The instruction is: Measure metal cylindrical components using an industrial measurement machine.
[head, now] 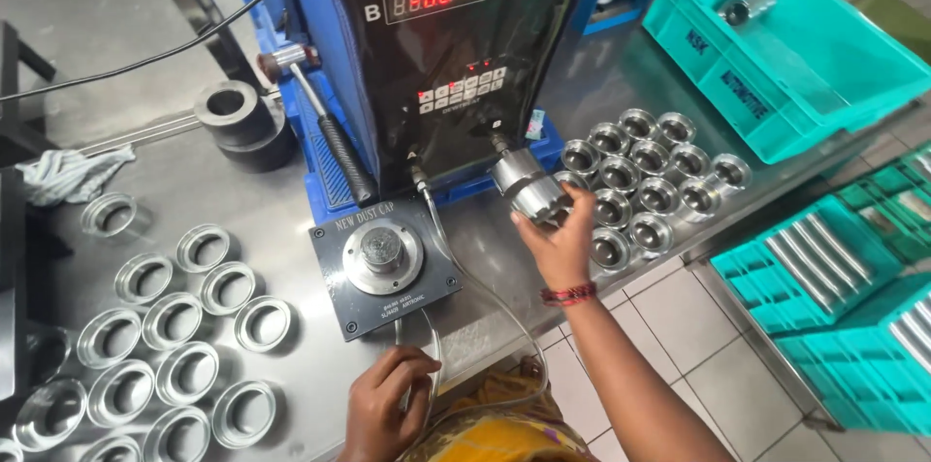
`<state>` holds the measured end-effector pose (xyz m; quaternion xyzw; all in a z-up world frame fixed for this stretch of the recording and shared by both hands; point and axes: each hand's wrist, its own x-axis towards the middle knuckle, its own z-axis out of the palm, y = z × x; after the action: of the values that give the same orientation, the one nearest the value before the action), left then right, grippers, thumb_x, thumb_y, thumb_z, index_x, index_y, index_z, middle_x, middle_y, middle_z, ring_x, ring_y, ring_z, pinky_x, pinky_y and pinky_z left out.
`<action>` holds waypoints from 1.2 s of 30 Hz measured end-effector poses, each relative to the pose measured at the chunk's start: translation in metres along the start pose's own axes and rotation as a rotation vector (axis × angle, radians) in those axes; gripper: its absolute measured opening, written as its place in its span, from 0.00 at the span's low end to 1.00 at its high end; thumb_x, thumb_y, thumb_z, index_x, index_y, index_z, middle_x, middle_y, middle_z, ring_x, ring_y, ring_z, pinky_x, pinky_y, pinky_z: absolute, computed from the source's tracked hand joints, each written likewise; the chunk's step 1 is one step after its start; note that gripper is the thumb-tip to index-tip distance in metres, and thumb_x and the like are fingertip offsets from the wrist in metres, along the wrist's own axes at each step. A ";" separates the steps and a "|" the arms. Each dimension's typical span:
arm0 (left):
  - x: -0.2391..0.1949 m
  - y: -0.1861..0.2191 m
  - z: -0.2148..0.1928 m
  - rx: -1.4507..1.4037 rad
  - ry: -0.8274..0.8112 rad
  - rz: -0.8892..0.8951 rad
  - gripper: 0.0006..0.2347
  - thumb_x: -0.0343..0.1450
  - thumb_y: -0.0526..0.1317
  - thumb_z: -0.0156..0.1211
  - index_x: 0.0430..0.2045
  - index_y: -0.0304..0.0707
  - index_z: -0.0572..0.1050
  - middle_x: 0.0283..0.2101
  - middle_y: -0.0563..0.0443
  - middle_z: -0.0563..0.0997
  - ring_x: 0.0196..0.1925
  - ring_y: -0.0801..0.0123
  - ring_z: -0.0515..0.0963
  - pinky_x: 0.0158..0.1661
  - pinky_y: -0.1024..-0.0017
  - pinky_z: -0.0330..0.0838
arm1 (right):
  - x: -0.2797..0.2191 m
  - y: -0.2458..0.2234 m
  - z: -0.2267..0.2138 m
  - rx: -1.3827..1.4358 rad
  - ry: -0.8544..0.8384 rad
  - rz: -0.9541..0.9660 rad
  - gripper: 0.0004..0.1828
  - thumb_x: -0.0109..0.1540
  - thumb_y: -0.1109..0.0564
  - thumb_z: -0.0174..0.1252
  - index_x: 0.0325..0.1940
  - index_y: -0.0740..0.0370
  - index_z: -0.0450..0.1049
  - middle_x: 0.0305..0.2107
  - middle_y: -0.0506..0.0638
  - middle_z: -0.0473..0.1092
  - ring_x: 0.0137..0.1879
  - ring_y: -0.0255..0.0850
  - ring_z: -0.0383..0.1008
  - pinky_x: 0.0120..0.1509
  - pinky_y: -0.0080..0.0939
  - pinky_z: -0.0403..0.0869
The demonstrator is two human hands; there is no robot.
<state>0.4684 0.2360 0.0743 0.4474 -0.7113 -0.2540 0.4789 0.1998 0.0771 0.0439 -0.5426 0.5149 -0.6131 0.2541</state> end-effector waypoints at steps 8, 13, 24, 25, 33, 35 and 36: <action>-0.006 -0.016 -0.020 -0.002 -0.016 -0.021 0.09 0.59 0.24 0.62 0.28 0.36 0.79 0.34 0.49 0.82 0.32 0.62 0.85 0.32 0.69 0.77 | -0.004 -0.011 0.027 -0.034 0.126 0.020 0.44 0.56 0.61 0.73 0.66 0.63 0.51 0.56 0.58 0.58 0.58 0.45 0.72 0.55 0.41 0.82; -0.004 -0.025 -0.032 0.001 -0.019 -0.006 0.08 0.59 0.24 0.63 0.27 0.35 0.79 0.33 0.48 0.82 0.34 0.61 0.85 0.32 0.69 0.78 | 0.003 -0.002 0.030 -0.046 0.119 0.023 0.43 0.57 0.60 0.73 0.67 0.63 0.51 0.56 0.58 0.59 0.58 0.45 0.72 0.56 0.41 0.81; -0.012 -0.042 -0.049 0.002 0.153 -0.072 0.09 0.61 0.23 0.59 0.29 0.33 0.80 0.34 0.47 0.82 0.32 0.66 0.85 0.30 0.74 0.78 | 0.030 0.039 -0.002 0.462 -0.071 0.895 0.48 0.64 0.23 0.43 0.57 0.77 0.66 0.54 0.80 0.66 0.36 0.57 0.80 0.38 0.49 0.79; -0.012 -0.044 -0.047 0.003 0.162 -0.061 0.09 0.61 0.23 0.59 0.29 0.33 0.80 0.34 0.47 0.82 0.32 0.66 0.85 0.30 0.74 0.78 | 0.033 0.038 -0.001 0.465 -0.076 0.881 0.48 0.64 0.23 0.43 0.57 0.77 0.66 0.54 0.80 0.66 0.36 0.57 0.80 0.38 0.49 0.79; -0.016 -0.052 -0.036 -0.035 0.209 -0.119 0.09 0.61 0.22 0.58 0.27 0.33 0.81 0.33 0.48 0.83 0.27 0.73 0.84 0.26 0.77 0.75 | 0.041 0.012 0.011 0.154 -0.023 0.640 0.44 0.63 0.25 0.45 0.63 0.66 0.62 0.43 0.65 0.74 0.31 0.54 0.80 0.30 0.45 0.78; -0.016 -0.052 -0.034 -0.033 0.236 -0.126 0.10 0.60 0.22 0.58 0.28 0.33 0.81 0.34 0.48 0.83 0.27 0.73 0.84 0.26 0.77 0.75 | 0.047 0.003 -0.002 0.119 -0.051 0.675 0.43 0.62 0.25 0.44 0.64 0.64 0.62 0.41 0.62 0.74 0.31 0.51 0.80 0.30 0.44 0.78; -0.019 -0.051 -0.033 -0.033 0.261 -0.137 0.10 0.60 0.22 0.57 0.29 0.33 0.81 0.35 0.47 0.82 0.27 0.73 0.84 0.26 0.77 0.75 | 0.047 -0.002 -0.010 0.080 -0.078 0.714 0.42 0.62 0.25 0.43 0.64 0.62 0.63 0.40 0.59 0.74 0.31 0.49 0.81 0.30 0.43 0.79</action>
<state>0.5206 0.2309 0.0391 0.5160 -0.6065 -0.2374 0.5563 0.1781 0.0398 0.0655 -0.3409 0.6375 -0.4843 0.4928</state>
